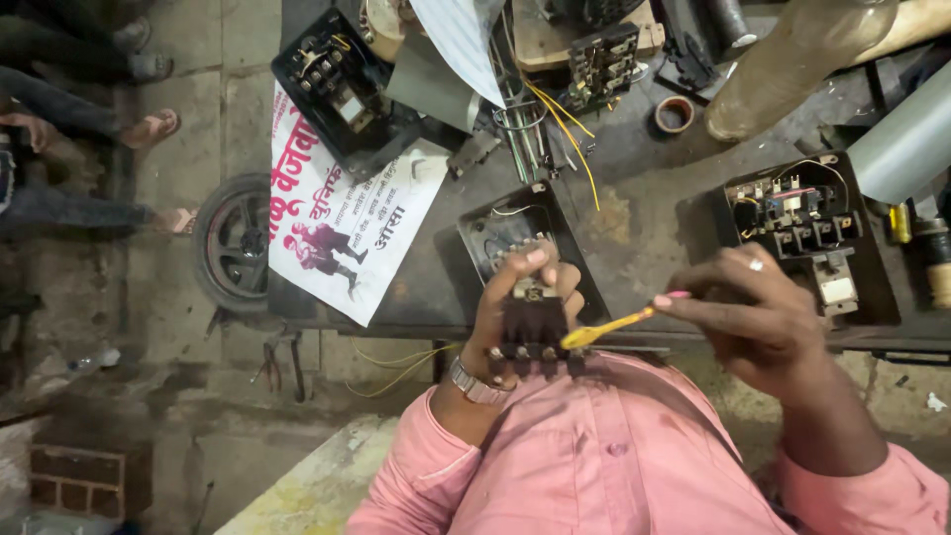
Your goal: The person cleans the contacts of an electrical component by pouring liquid from a plastic bottle and scrubbing with a toothbrush. The person repeats this process on a second component, then uses a screwdriver to adjust parts inside the housing.
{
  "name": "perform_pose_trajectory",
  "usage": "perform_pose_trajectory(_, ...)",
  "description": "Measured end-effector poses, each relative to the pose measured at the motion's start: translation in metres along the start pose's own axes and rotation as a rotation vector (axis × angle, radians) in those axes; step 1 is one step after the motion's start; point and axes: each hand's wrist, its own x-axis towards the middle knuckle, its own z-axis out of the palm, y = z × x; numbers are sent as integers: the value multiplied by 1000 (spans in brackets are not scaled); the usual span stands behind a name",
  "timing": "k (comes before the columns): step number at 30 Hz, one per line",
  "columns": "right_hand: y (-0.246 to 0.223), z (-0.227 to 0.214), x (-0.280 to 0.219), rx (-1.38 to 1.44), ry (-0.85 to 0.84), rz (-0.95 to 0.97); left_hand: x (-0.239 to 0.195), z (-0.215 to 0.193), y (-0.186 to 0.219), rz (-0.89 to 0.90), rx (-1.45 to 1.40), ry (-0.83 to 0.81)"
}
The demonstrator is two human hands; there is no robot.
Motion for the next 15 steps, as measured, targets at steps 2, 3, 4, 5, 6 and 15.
perform_pose_trajectory(2, -4, 4, 1, 60, -22, 15, -6, -2, -3, -17, -86, 25)
perform_pose_trajectory(3, -4, 8, 4, 87, -25, 18, -6, -3, -2, -17, -79, 9)
perform_pose_trajectory(4, -5, 13, 7, 83, -15, 12, -7, -4, -1, -16, -71, -8)
perform_pose_trajectory(5, -5, 18, 9, 79, -8, 7, -8, -5, -2, -15, -67, -23)
perform_pose_trajectory(6, -6, 24, 10, 75, -1, 3, -8, -6, -2, -36, -110, -3)
perform_pose_trajectory(15, -10, 48, -22, 303, 36, 502, -16, -9, -3, 105, -152, -224)
